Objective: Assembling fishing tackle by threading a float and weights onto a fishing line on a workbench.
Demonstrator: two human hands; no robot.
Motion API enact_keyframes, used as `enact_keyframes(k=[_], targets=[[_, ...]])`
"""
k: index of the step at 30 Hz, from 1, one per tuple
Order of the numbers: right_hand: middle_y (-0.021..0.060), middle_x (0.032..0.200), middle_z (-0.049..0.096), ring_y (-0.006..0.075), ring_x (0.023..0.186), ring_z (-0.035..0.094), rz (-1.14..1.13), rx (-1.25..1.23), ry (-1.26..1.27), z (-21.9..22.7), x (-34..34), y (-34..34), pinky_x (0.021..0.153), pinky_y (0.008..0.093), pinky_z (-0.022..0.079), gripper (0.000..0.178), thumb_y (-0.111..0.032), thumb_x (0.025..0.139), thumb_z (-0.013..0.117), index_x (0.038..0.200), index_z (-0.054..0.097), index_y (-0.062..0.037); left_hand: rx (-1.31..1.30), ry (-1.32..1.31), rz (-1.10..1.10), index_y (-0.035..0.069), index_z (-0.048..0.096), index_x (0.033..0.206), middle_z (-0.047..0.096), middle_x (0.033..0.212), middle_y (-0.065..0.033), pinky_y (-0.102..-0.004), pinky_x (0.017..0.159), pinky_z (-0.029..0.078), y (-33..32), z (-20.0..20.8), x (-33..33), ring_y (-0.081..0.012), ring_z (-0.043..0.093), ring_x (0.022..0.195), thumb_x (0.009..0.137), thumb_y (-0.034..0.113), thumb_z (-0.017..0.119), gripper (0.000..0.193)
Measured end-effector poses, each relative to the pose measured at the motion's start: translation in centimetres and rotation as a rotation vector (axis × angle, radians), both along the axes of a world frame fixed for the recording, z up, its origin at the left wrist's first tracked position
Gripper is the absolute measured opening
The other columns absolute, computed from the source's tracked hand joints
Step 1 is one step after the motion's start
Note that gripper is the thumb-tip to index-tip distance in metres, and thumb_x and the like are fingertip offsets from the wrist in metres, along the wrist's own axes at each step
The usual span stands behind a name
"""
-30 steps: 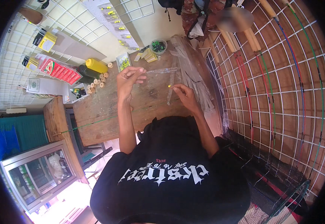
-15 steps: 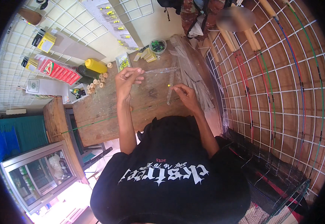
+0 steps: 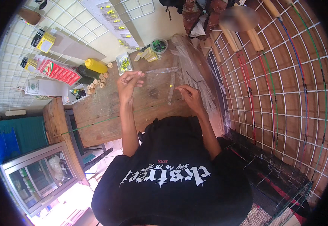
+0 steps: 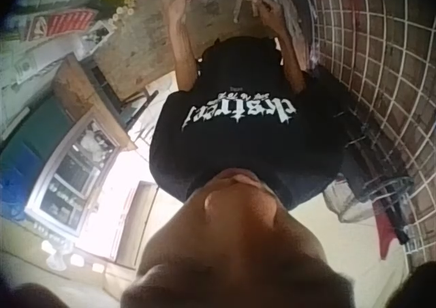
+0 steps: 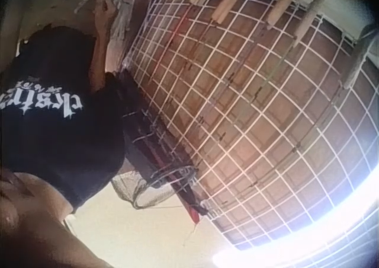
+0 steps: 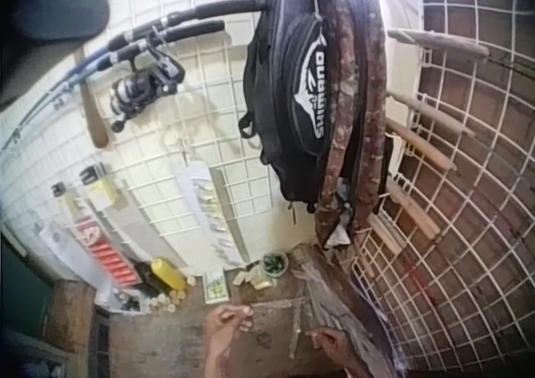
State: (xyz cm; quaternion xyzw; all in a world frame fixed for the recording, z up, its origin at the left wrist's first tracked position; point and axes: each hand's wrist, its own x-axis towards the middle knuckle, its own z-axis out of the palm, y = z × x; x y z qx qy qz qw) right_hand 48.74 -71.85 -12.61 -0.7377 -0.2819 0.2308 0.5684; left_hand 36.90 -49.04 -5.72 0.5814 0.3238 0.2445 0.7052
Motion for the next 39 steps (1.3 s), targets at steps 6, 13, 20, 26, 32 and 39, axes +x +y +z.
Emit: enact_keyframes(k=[6, 13, 20, 26, 32, 39], targets=[[0.0123, 0.109, 0.063, 0.0222, 0.100, 0.056, 0.063, -0.267, -0.383, -1.1, 1.7, -1.4, 0.087, 0.0330, 0.043, 0.034, -0.003, 0.082, 0.056, 0.115, 0.065, -0.0071, -0.017, 0.034, -0.150, 0.005, 0.067, 0.091, 0.071, 0.086, -0.0065, -0.0238, 0.057, 0.049, -3.3, -2.4, 0.7, -0.0105, 0.063, 0.067, 0.082, 0.016, 0.074, 0.016], [0.0150, 0.134, 0.049, 0.0266, 0.126, 0.045, 0.191, 0.258, 0.027, 2.5, 0.3, 0.4, 0.106, 0.0358, 0.033, 0.050, -0.002, 0.085, 0.050, 0.135, 0.045, -0.0047, 0.216, 0.030, -0.371, 0.003, 0.069, 0.082, 0.066, 0.072, -0.0017, -0.0209, 0.052, 0.041, -8.2, -5.3, 1.5, -0.0041, 0.054, 0.058, 0.081, 0.015, 0.075, 0.013], [0.0053, 0.099, 0.062, 0.0118, 0.092, 0.060, 0.340, 0.056, 0.537, 2.5, -0.3, 0.9, 0.082, 0.0260, 0.045, 0.029, -0.017, 0.098, 0.051, 0.123, 0.051, -0.0016, -0.051, 0.063, -0.412, 0.003, 0.067, 0.088, 0.065, 0.073, -0.0006, -0.0216, 0.056, 0.044, -7.1, -4.2, 0.1, -0.0052, 0.056, 0.065, 0.084, 0.013, 0.072, 0.012], [0.0031, 0.086, 0.062, 0.0092, 0.078, 0.058, 0.346, -0.041, 0.264, 0.0, -0.9, 1.3, 0.072, 0.0240, 0.045, 0.020, -0.020, 0.094, 0.059, 0.097, 0.061, -0.0004, 0.014, 0.071, -0.309, 0.004, 0.067, 0.091, 0.067, 0.080, -0.0020, -0.0235, 0.064, 0.048, -5.0, -6.2, -2.3, -0.0080, 0.061, 0.074, 0.086, 0.013, 0.070, 0.012], [0.0076, 0.081, 0.067, 0.0194, 0.076, 0.061, 0.294, -0.218, 0.044, -2.9, -2.6, 3.0, 0.075, 0.0313, 0.047, 0.018, -0.019, 0.086, 0.066, 0.087, 0.066, -0.0010, 0.524, 0.343, -0.035, 0.007, 0.069, 0.093, 0.064, 0.086, -0.0073, -0.0332, 0.072, 0.047, -3.5, -11.9, -7.4, -0.0182, 0.060, 0.080, 0.076, 0.015, 0.077, 0.021], [0.0150, 0.086, 0.067, 0.0332, 0.090, 0.060, 0.421, -0.296, -0.105, -5.6, -4.1, 5.6, 0.083, 0.0409, 0.046, 0.015, -0.017, 0.082, 0.066, 0.087, 0.066, -0.0028, 1.003, 0.574, 0.024, 0.010, 0.067, 0.100, 0.059, 0.106, -0.0107, -0.0435, 0.095, 0.035, -4.5, -14.4, -11.6, -0.0282, 0.052, 0.108, 0.065, 0.020, 0.082, 0.040]])
